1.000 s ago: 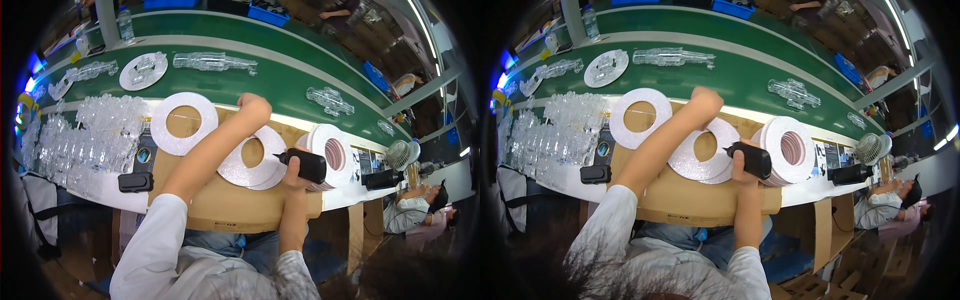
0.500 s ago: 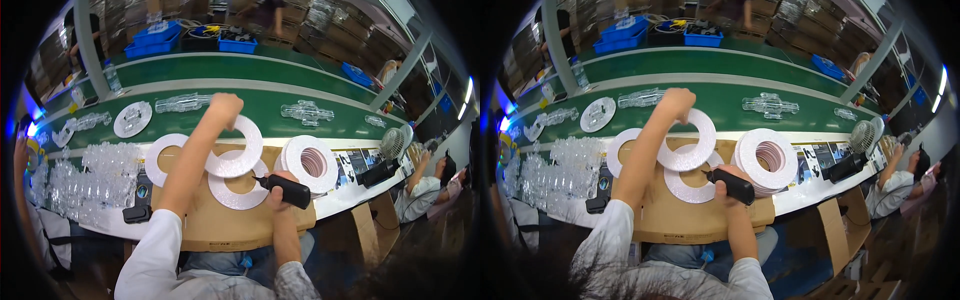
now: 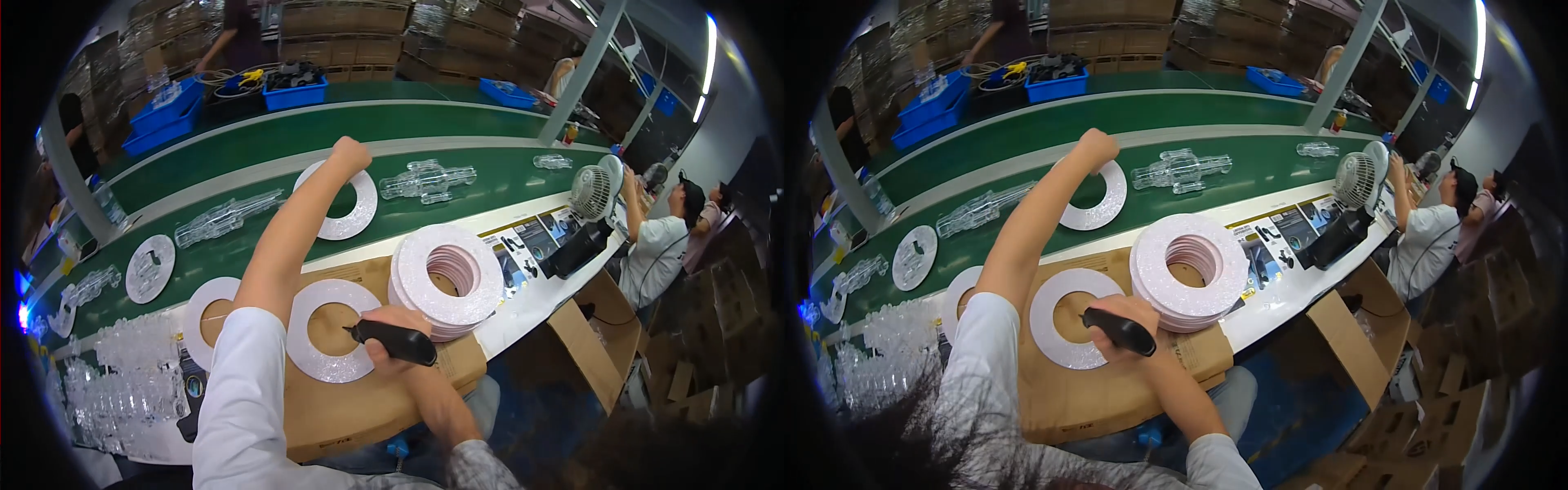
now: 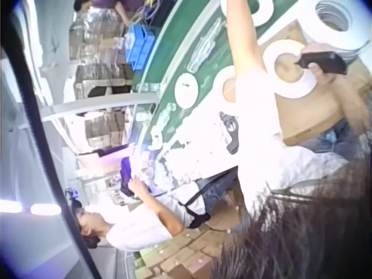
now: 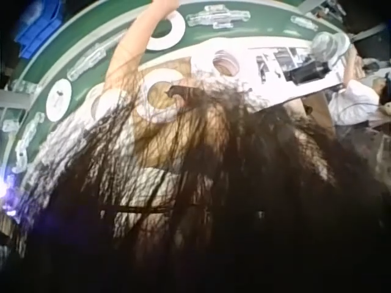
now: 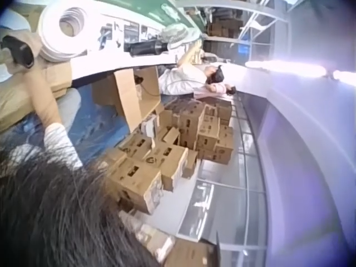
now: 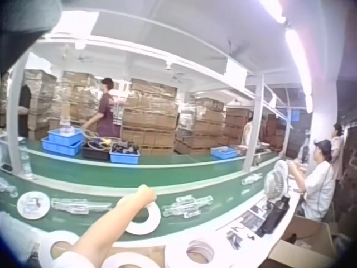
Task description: Applying sealant or glue to circular components for light fixtures on an assembly line.
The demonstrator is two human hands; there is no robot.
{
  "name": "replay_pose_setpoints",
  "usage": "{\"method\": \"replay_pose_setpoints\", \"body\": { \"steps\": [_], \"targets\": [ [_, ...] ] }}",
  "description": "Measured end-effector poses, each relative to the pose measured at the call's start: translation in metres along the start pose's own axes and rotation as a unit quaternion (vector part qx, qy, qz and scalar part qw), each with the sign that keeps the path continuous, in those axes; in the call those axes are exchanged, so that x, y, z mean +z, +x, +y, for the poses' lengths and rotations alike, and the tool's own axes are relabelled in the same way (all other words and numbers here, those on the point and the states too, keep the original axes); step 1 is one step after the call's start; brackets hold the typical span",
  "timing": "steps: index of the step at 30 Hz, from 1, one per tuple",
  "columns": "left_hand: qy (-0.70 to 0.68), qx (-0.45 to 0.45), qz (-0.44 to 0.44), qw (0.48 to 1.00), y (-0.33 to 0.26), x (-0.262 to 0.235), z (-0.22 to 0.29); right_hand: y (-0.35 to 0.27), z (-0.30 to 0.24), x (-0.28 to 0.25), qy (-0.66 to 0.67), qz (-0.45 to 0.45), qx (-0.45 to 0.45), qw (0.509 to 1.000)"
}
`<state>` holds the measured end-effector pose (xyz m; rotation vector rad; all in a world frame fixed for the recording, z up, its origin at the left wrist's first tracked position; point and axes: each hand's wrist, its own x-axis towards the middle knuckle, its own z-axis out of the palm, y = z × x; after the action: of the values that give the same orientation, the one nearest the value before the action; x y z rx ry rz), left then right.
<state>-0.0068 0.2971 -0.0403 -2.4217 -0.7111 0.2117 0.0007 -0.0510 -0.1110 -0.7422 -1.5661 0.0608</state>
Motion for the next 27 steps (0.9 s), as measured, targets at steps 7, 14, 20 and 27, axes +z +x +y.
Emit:
{"method": "replay_pose_setpoints", "body": {
  "steps": [7, 14, 20, 27],
  "targets": [
    [-0.054, -0.024, 0.03, 0.998, -0.015, 0.035, 0.001, -0.001, -0.002, 0.011, 0.05, 0.036, 0.097, 0.993],
    [-0.475, -0.044, 0.027, 0.879, -0.156, -0.058, 0.015, -0.011, 0.009, 0.01, 0.056, -0.042, 0.229, 0.971],
    [-0.671, -0.033, 0.139, 0.727, -0.253, -0.103, 0.057, 0.009, 0.0, 0.027, 0.157, -0.05, 0.282, 0.945],
    [-0.459, -0.067, 0.216, 0.859, -0.258, -0.12, 0.116, -0.015, 0.01, 0.039, 0.056, -0.131, 0.263, 0.954]
  ]
}}
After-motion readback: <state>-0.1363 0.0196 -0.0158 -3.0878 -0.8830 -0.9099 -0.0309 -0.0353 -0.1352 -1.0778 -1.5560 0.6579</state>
